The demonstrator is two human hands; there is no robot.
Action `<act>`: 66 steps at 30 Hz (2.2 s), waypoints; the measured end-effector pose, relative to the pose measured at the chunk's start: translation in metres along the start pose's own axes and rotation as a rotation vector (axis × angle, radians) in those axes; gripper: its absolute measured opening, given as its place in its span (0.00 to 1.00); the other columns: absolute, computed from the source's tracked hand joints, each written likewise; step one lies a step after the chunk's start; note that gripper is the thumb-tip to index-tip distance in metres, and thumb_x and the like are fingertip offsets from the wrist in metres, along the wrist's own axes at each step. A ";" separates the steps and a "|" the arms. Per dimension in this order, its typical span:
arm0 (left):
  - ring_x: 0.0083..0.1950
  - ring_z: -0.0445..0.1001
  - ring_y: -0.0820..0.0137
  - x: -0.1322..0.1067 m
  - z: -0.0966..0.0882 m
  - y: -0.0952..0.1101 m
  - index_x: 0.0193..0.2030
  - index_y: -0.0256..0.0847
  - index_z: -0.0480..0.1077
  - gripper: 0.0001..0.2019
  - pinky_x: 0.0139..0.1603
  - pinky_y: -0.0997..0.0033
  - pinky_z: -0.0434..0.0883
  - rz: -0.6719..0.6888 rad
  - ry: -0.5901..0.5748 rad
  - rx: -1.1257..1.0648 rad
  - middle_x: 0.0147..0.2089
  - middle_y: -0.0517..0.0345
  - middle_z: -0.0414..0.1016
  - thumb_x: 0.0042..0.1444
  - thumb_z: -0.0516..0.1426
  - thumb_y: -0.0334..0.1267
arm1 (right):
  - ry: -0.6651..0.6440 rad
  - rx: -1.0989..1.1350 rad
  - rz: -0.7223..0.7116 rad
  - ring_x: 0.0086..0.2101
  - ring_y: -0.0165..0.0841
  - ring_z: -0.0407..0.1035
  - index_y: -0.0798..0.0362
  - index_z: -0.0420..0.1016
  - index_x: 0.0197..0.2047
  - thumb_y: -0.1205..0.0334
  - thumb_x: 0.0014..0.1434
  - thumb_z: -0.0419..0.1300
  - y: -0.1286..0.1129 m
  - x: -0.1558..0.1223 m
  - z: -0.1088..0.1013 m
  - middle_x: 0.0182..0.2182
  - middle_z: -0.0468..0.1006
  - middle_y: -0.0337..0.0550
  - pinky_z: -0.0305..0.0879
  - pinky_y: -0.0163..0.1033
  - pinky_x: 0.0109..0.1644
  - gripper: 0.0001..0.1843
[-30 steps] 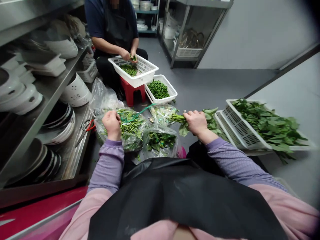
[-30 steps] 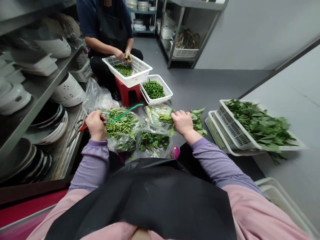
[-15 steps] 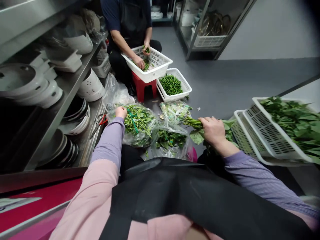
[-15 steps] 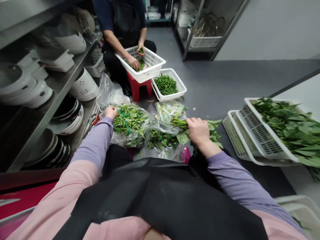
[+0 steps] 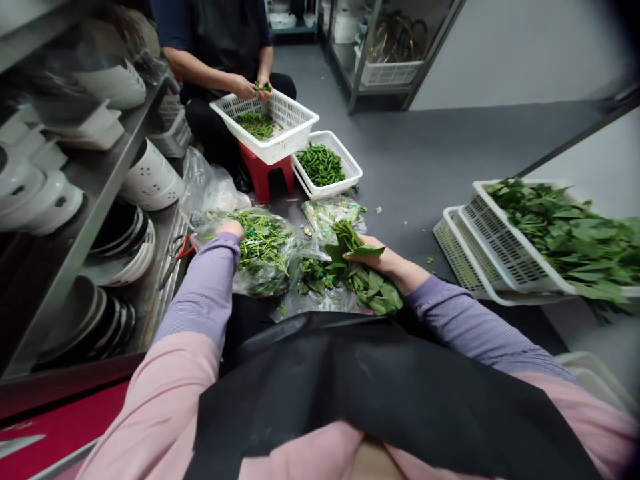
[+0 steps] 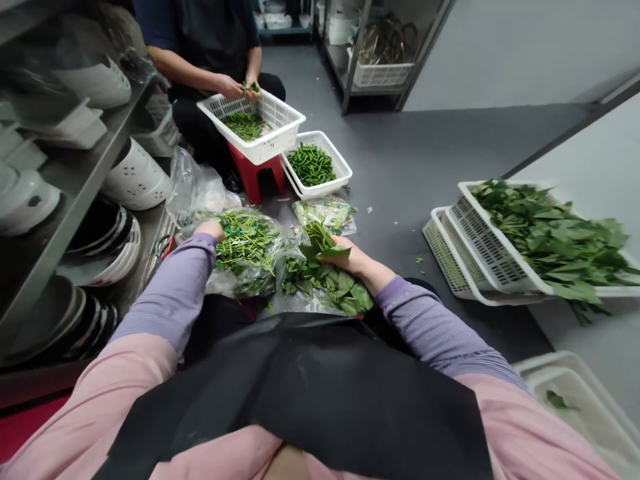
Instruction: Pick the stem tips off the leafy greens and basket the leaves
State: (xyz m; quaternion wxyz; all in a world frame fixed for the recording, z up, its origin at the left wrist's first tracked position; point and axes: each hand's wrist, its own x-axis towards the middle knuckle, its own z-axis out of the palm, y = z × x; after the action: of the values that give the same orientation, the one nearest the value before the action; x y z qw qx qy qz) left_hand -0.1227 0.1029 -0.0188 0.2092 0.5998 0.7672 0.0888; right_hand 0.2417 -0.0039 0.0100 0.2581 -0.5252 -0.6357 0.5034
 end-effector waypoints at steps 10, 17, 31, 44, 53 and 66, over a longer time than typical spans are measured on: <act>0.46 0.72 0.62 -0.140 0.038 0.114 0.42 0.36 0.73 0.26 0.49 0.64 0.65 0.438 -0.585 -1.391 0.43 0.47 0.75 0.37 0.65 0.48 | -0.287 0.533 0.258 0.32 0.33 0.71 0.56 0.76 0.35 0.63 0.36 0.69 -0.046 -0.002 0.053 0.29 0.78 0.42 0.68 0.43 0.44 0.18; 0.35 0.73 0.70 -0.142 0.024 0.084 0.30 0.35 0.73 0.11 0.43 0.68 0.68 0.304 -0.349 -1.570 0.34 0.54 0.76 0.42 0.63 0.41 | -0.268 0.556 -0.137 0.45 0.35 0.69 0.52 0.72 0.48 0.61 0.42 0.66 -0.060 0.018 0.084 0.44 0.76 0.41 0.61 0.44 0.55 0.26; 0.29 0.71 0.71 -0.124 0.026 0.067 0.29 0.34 0.72 0.10 0.35 0.69 0.69 0.187 -0.425 -1.448 0.27 0.57 0.74 0.36 0.62 0.35 | -0.008 0.329 0.036 0.24 0.28 0.66 0.56 0.77 0.37 0.49 0.45 0.62 -0.041 0.037 0.069 0.23 0.74 0.38 0.63 0.34 0.31 0.21; 0.28 0.68 0.71 -0.113 0.011 0.057 0.33 0.33 0.74 0.16 0.33 0.71 0.65 0.352 -0.296 -0.929 0.25 0.56 0.71 0.42 0.61 0.45 | -0.223 0.408 0.213 0.25 0.26 0.68 0.54 0.77 0.41 0.54 0.46 0.64 -0.044 0.021 0.029 0.32 0.78 0.41 0.65 0.34 0.33 0.19; 0.24 0.68 0.74 -0.124 0.013 0.063 0.28 0.33 0.72 0.12 0.29 0.73 0.65 0.363 -0.425 -1.197 0.23 0.58 0.71 0.39 0.63 0.40 | -0.419 0.141 0.127 0.27 0.28 0.68 0.51 0.77 0.42 0.58 0.48 0.61 -0.056 0.018 0.044 0.30 0.78 0.39 0.65 0.35 0.36 0.17; 0.23 0.68 0.74 -0.131 0.009 0.069 0.26 0.34 0.71 0.11 0.28 0.73 0.67 0.191 -0.428 -1.341 0.22 0.59 0.71 0.36 0.64 0.37 | 0.037 -0.863 -0.353 0.37 0.36 0.67 0.52 0.75 0.42 0.57 0.58 0.50 -0.075 -0.040 0.059 0.35 0.76 0.48 0.59 0.39 0.43 0.15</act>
State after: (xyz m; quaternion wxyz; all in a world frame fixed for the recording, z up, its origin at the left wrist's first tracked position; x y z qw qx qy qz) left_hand -0.0325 -0.0052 0.0283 0.6707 0.4106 0.4336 0.4399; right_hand 0.1732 -0.0587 0.0647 0.1089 -0.4773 -0.8619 0.1319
